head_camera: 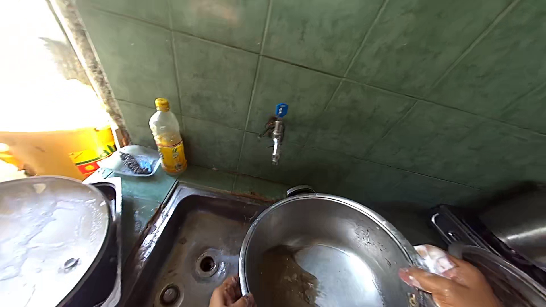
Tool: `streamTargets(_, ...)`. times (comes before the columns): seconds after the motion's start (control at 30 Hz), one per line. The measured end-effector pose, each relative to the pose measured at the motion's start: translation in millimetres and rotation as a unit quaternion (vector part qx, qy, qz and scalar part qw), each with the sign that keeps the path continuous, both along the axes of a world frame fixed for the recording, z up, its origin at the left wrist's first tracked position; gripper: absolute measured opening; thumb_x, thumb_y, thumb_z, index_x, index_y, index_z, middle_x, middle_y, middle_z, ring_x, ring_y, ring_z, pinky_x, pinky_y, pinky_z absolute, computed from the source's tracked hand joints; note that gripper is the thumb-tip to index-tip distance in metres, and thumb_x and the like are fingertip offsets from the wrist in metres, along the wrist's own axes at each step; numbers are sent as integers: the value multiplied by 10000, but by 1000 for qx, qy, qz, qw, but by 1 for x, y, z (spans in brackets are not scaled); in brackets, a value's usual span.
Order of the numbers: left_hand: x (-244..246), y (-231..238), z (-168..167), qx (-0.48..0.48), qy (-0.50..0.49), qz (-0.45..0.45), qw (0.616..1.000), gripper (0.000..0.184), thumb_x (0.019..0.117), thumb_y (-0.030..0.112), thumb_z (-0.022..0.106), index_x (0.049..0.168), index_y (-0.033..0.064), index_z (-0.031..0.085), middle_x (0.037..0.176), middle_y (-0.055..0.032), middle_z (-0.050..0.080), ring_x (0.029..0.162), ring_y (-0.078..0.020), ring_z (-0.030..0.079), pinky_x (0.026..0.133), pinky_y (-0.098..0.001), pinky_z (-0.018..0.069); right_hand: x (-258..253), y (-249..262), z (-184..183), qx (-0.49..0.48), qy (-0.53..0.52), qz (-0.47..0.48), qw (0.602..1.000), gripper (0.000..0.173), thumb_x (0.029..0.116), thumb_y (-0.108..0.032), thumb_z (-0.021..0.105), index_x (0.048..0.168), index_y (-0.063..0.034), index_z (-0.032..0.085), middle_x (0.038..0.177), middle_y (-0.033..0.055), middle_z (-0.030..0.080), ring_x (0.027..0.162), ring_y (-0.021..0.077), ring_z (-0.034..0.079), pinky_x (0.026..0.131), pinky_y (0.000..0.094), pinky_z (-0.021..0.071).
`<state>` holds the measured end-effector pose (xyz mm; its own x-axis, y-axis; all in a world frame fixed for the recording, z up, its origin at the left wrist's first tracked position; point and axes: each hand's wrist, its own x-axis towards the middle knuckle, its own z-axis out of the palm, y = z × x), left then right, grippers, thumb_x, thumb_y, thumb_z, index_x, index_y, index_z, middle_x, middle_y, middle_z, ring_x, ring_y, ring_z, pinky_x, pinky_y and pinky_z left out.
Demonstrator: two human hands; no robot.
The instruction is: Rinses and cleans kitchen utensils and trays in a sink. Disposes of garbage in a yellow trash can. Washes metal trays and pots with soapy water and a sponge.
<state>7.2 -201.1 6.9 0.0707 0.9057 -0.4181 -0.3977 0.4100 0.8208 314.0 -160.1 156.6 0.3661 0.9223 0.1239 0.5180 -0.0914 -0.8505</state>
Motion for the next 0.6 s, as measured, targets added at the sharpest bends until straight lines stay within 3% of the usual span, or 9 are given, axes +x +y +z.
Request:
streamTargets(0.17, -41, -11, 3, -19, -25, 16, 999, 328, 917, -107, 541, 1240, -49, 562, 961, -128, 744, 811, -208, 746, 738, -388, 644, -39, -2, 11, -5, 12, 64, 998, 414, 622, 150, 619, 936, -110, 547, 751, -113, 637, 673, -20, 643, 611, 197, 579)
streamTargets(0.3, -45, -17, -26, -52, -42, 8, 998, 276, 919, -115, 532, 1179, -32, 573, 933, -125, 731, 777, -200, 730, 710, -379, 630, -70, 0, 19, 5, -29, 130, 991, 406, 633, 157, 629, 932, -104, 542, 764, -122, 630, 695, -29, 637, 636, 190, 576)
streamTargets(0.4, -47, -15, -44, -90, -3, -41, 995, 299, 928, -85, 546, 1222, -30, 557, 962, -135, 705, 776, -206, 713, 690, -384, 616, -94, 4, 18, -2, -74, 168, 983, 349, 657, 134, 651, 929, -68, 563, 780, -93, 628, 704, -26, 630, 643, 196, 570)
streamTargets(0.53, -52, 4, -53, -132, 46, -83, 987, 346, 974, -20, 550, 1318, -23, 523, 1068, -179, 682, 870, -255, 715, 749, -433, 612, -116, 25, 10, -10, -149, 186, 971, 235, 707, -5, 680, 920, -44, 589, 735, -40, 581, 635, 22, 589, 568, 238, 524)
streamTargets(0.6, -55, 14, -52, -159, 46, -83, 983, 358, 1003, 4, 530, 1360, 0, 505, 1135, -186, 675, 935, -266, 719, 786, -436, 617, -126, 42, 4, 10, -185, 183, 966, 203, 691, -99, 679, 877, -66, 605, 685, -43, 548, 578, 33, 545, 511, 248, 471)
